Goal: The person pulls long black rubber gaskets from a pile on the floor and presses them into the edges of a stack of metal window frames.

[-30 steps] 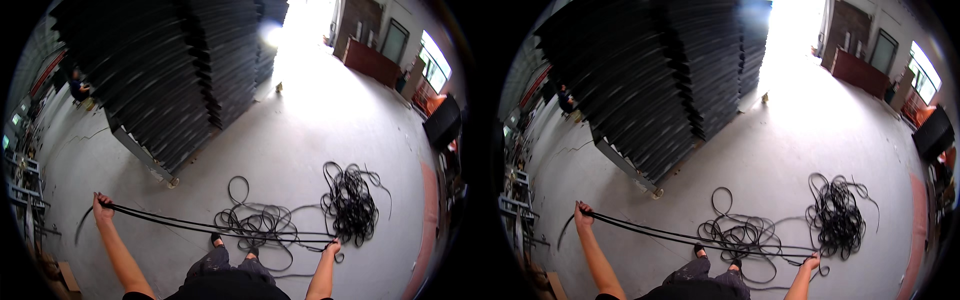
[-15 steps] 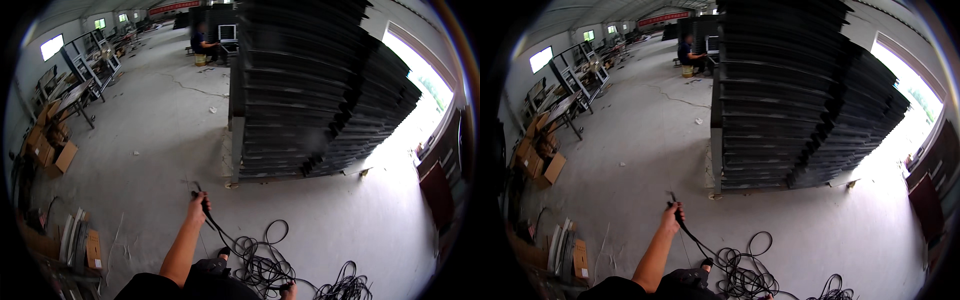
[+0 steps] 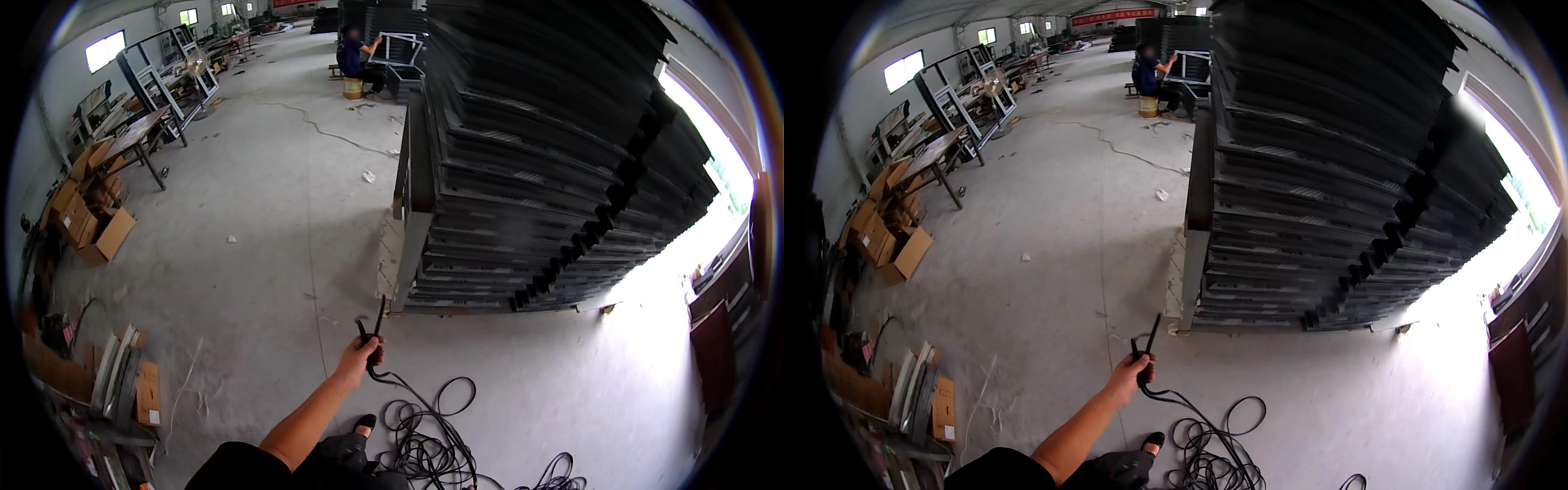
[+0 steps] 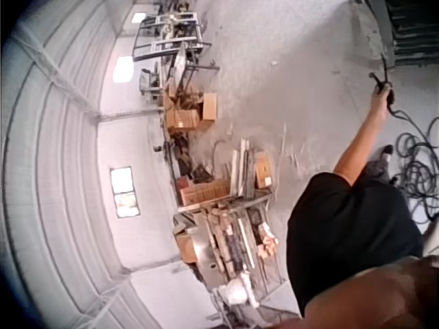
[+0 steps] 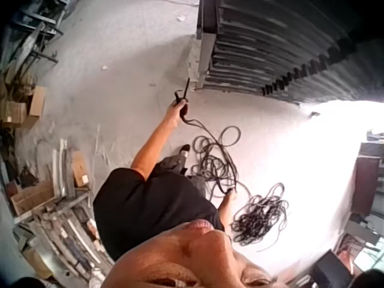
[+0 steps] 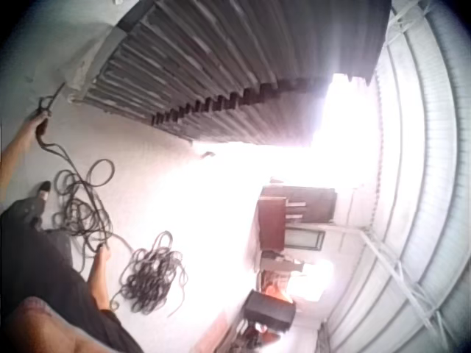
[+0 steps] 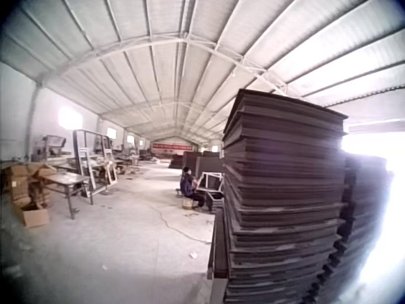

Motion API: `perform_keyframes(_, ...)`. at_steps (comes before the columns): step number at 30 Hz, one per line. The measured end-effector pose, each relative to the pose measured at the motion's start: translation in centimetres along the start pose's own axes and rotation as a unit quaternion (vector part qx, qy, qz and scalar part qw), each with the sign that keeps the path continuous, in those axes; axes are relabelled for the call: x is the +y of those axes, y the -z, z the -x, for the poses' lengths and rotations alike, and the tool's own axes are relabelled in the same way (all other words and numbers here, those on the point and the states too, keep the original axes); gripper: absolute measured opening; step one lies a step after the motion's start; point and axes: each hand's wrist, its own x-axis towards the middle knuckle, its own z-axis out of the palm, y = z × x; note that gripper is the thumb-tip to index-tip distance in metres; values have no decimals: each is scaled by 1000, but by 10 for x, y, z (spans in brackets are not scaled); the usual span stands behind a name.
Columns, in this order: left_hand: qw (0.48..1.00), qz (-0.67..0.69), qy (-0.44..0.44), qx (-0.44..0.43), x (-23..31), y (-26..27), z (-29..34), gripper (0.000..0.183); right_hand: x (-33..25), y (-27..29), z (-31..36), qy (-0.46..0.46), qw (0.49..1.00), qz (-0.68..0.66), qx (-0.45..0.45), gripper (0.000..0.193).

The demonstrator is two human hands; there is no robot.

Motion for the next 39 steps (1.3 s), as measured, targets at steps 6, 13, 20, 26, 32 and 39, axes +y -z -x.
perform_keyframes(6, 998, -12, 35, -55, -14, -38, -1, 24, 58, 25, 3, -59, 996, -31, 65, 17)
perform_keyframes(13, 992, -43, 62, -100, -80, -110, 23, 21, 178, 102, -36, -97, 953, -216, 190, 8)
perform_keyframes(20, 974, -113, 128, -148, -173, -168, 84, 16, 109, 137, 13, -28, 959, -30, 282, 19)
perform_keyframes(26, 933, -186, 182, -250, -267, -285, 188, 16, 214, 253, 7, -152, 922, -168, 314, 11)
perform_keyframes(32, 879, -221, 240, -349, -349, -400, 275, 16, 280, 388, 6, -86, 820, -365, 433, 8)
perform_keyframes(39, 854, -241, 272, -371, -420, -475, 309, 18, 179, 503, -8, -29, 771, -416, 482, 10)
